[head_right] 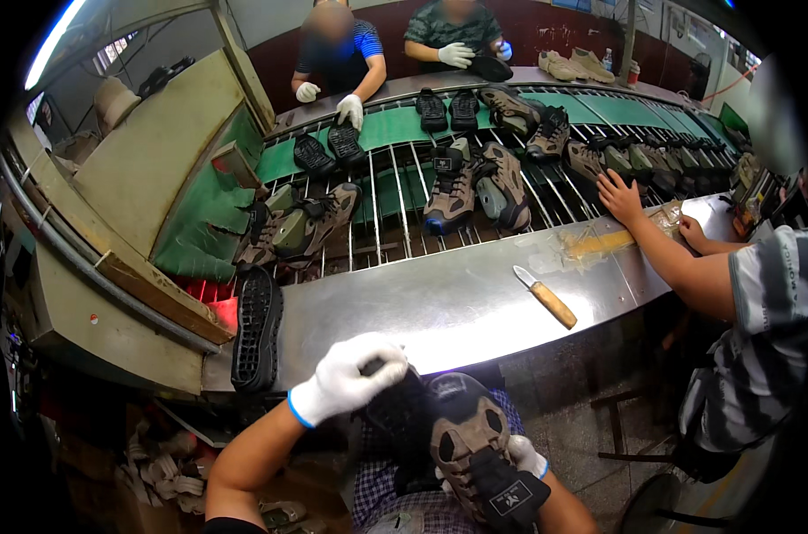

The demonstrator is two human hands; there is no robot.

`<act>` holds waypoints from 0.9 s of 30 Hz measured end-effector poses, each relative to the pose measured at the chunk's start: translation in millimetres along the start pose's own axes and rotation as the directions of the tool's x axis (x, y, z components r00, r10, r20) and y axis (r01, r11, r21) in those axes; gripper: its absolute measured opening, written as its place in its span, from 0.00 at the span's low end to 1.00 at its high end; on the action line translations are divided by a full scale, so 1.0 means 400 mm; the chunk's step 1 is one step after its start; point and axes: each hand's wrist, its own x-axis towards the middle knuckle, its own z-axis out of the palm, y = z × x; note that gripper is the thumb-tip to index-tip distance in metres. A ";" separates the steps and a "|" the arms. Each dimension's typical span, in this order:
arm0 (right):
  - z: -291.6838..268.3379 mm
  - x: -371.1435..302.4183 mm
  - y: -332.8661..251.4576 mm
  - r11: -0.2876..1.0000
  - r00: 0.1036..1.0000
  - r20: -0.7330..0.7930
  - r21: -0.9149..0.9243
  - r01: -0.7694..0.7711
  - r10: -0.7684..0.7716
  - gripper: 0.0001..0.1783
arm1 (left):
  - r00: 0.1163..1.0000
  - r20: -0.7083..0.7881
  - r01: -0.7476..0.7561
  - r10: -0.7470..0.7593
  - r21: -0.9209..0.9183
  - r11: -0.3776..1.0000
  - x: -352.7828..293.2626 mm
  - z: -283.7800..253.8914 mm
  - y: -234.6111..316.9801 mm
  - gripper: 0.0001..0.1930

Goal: The person cleans and handles shoes on a conveyor belt assembly line while other workers perform similar tasks across the table.

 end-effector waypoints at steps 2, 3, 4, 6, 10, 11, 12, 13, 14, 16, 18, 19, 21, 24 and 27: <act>0.013 0.013 -0.018 0.990 1.000 -0.017 -0.137 -0.014 0.012 0.60 | 0.991 0.069 0.131 -0.117 -0.247 0.960 0.046 -0.016 0.005 0.08; 0.012 0.016 -0.029 0.978 0.999 -0.026 -0.208 -0.027 0.022 0.61 | 0.970 0.165 0.232 -0.176 -0.437 0.869 0.069 -0.020 0.008 0.09; 0.002 0.018 -0.036 0.960 0.999 -0.035 -0.278 -0.032 0.023 0.63 | 0.964 0.205 0.252 -0.167 -0.523 0.814 0.092 -0.005 0.004 0.10; -0.040 0.029 -0.049 0.966 0.998 0.010 -0.254 -0.050 0.055 0.64 | 0.945 0.300 0.271 -0.129 -0.500 0.823 0.137 0.025 -0.024 0.11; -0.068 0.005 -0.018 0.987 0.994 -0.110 -0.154 -0.042 0.025 0.60 | 0.942 0.334 0.256 -0.029 -0.661 0.706 0.125 0.137 -0.115 0.18; -0.062 -0.007 -0.012 0.992 0.988 -0.151 -0.116 -0.040 0.023 0.59 | 0.937 0.348 0.266 -0.018 -0.680 0.683 0.116 0.158 -0.126 0.19; -0.057 -0.011 -0.004 0.997 0.981 -0.192 -0.072 -0.036 0.021 0.58 | 0.931 0.365 0.281 -0.011 -0.698 0.658 0.109 0.179 -0.136 0.21; -0.059 -0.003 0.005 1.000 0.985 -0.169 0.004 -0.019 0.019 0.55 | 0.950 0.313 0.230 0.014 -0.728 0.646 0.109 0.184 -0.140 0.23; -0.073 -0.009 0.013 1.000 0.989 -0.146 -0.009 0.001 -0.003 0.55 | 0.938 0.345 0.299 -0.040 -0.745 0.597 0.109 0.191 -0.161 0.23; -0.094 -0.016 0.004 0.998 0.995 -0.093 -0.060 0.023 -0.029 0.56 | 0.911 0.406 0.368 -0.075 -0.714 0.596 0.124 0.188 -0.165 0.20; -0.088 -0.023 -0.001 0.991 0.993 -0.106 -0.125 0.042 -0.056 0.56 | 0.904 0.426 0.368 -0.036 -0.732 0.573 0.144 0.200 -0.169 0.19; -0.068 -0.030 -0.004 0.985 0.987 -0.145 -0.164 0.049 -0.073 0.56 | 0.900 0.436 0.372 -0.024 -0.737 0.564 0.153 0.205 -0.168 0.19; -0.046 -0.029 -0.009 0.976 0.977 -0.191 -0.212 0.056 -0.098 0.57 | 0.886 0.464 0.390 -0.006 -0.737 0.553 0.178 0.209 -0.162 0.18; -0.030 -0.027 -0.011 0.980 0.981 -0.164 -0.183 0.074 -0.104 0.57 | 0.868 0.497 0.392 0.023 -0.711 0.583 0.209 0.214 -0.134 0.18; -0.005 -0.022 -0.019 0.971 0.944 -0.301 -0.233 0.062 -0.133 0.58 | 0.856 0.517 0.389 0.015 -0.662 0.641 0.218 0.204 -0.105 0.17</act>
